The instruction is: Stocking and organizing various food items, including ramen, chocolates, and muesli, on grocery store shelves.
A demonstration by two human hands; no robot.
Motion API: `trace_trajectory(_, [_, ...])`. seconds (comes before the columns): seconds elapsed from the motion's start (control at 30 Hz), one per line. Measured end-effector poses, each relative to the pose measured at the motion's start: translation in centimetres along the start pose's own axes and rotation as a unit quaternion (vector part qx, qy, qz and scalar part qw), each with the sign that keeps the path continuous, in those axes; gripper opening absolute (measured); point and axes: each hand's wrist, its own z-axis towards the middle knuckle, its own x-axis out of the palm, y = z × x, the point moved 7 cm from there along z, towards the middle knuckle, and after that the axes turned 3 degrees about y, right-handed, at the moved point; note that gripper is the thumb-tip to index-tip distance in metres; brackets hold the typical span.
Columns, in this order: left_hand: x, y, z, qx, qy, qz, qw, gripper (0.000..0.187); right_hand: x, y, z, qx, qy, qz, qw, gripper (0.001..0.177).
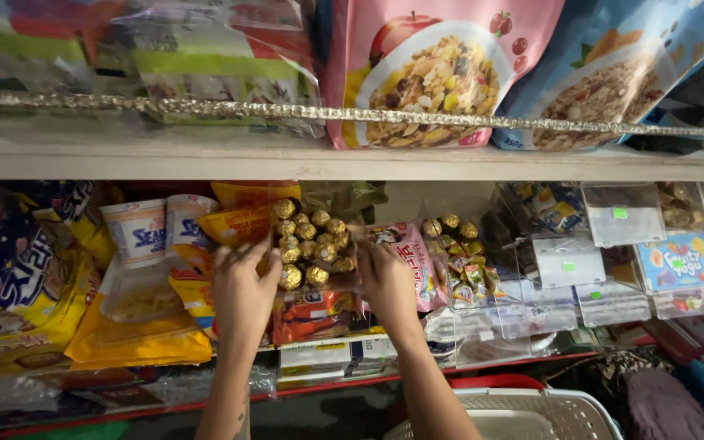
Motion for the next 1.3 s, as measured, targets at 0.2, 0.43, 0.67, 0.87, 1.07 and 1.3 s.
trace_trajectory(0.2, [0.3,0.5,-0.6,-0.017,0.015,-0.008,1.0,0.023,0.0,0.1,-1.0,0.049,-0.002,0.011,0.999,0.024])
trace_trajectory(0.43, [0.4,-0.5,-0.9,0.03,-0.015,0.084,0.996,0.039,-1.7,1.3,-0.5,0.078,0.028,0.01,0.997,0.025])
trace_trajectory(0.67, [1.8,-4.4,0.0,0.053,0.154,0.15,0.975,0.048,-2.3,4.4,0.4,-0.116,-0.009,-0.091,0.989,0.01])
trace_trajectory(0.87, [4.6,-3.9,0.2,0.145,0.227,0.19,0.944,0.053,2.5,4.8,1.0,-0.186,0.096,-0.135,0.969,0.021])
trace_trajectory(1.07, [4.4,-3.9,0.6,0.144,0.264,0.215,0.929,0.05,3.5,4.0,1.2,-0.137,0.149,-0.164,0.966,0.027])
trace_trajectory(1.3, [4.6,-3.4,1.3,0.18,0.246,0.16,0.939,0.047,-0.1,5.7,1.4,-0.156,0.062,-0.068,0.983,0.029])
